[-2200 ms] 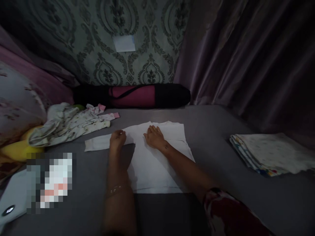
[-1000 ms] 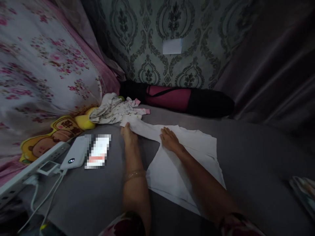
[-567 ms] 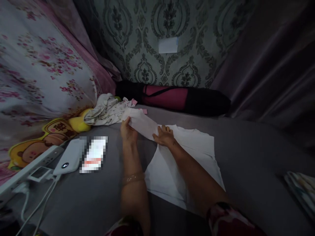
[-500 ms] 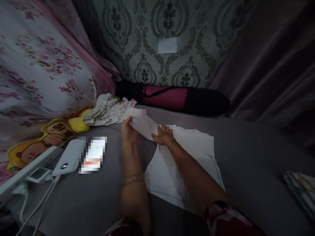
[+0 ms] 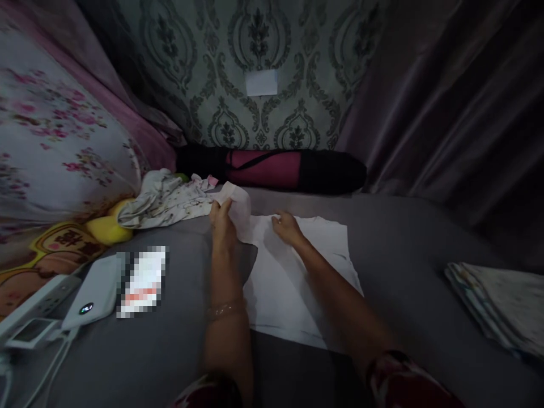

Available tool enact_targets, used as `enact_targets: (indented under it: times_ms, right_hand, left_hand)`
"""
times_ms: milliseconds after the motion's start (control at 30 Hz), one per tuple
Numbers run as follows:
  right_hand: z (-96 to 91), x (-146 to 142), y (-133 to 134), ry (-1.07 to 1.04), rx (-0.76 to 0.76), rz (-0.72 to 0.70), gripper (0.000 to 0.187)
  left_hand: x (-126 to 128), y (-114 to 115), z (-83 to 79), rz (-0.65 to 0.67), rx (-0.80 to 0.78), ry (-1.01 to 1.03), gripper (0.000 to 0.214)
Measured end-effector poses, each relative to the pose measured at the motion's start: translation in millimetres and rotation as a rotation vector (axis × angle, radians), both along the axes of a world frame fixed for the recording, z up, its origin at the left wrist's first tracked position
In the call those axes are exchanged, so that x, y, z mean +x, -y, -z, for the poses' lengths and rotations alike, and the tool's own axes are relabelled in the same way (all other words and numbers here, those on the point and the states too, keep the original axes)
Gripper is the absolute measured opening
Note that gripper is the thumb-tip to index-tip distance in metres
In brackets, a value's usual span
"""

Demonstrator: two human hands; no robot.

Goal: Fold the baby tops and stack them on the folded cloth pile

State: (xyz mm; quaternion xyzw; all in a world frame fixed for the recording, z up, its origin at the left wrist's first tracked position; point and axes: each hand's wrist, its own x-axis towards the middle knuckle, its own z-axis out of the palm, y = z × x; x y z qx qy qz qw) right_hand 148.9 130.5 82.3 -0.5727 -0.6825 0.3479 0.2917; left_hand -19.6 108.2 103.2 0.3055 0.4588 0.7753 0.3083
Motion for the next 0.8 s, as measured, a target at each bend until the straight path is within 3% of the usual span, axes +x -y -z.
enact_targets:
  times_ms: [67,200,333,433,533,600,700,800]
  right_hand:
    - [3.2,21,5,-0.229,-0.183,0.086,0.031]
    - [8.7,58,17,-0.605,-0.432,0.093,0.036]
    - [12.1,77,22,-0.867,-0.592,0.086,0.067]
    - [12.2,83,22,-0.913,-0.575,0.038,0.082]
    - [10.6,89,21,-0.849,-0.531,-0.002,0.085]
    - [9.9,90,20,-0.791,-0.51,0.002,0.083]
    - [9.9,88,19,-0.763,-0.503,0.053,0.069]
    - [9.8,84,17,-0.797,-0.5,0.154,0.049]
  left_hand:
    - [13,-5,0.0,-0.001,-0.001,0.0,0.023]
    - [56,-10,2.8,0.105,-0.024,-0.071,0.029]
    - [99,-4,9.9,0.428,-0.045,-0.258,0.037]
    - [104,-3,14.4,0.601,-0.068,-0.233,0.052]
    - [81,-8,18.3,0.465,-0.094,-0.131,0.058]
    - [58,-9,22.3,0.337,-0.119,-0.137,0.051]
    - [31,-5,32.0,0.209,-0.227,-0.21,0.037]
    - [24,-1,44.2,0.168,-0.344,-0.258,0.031]
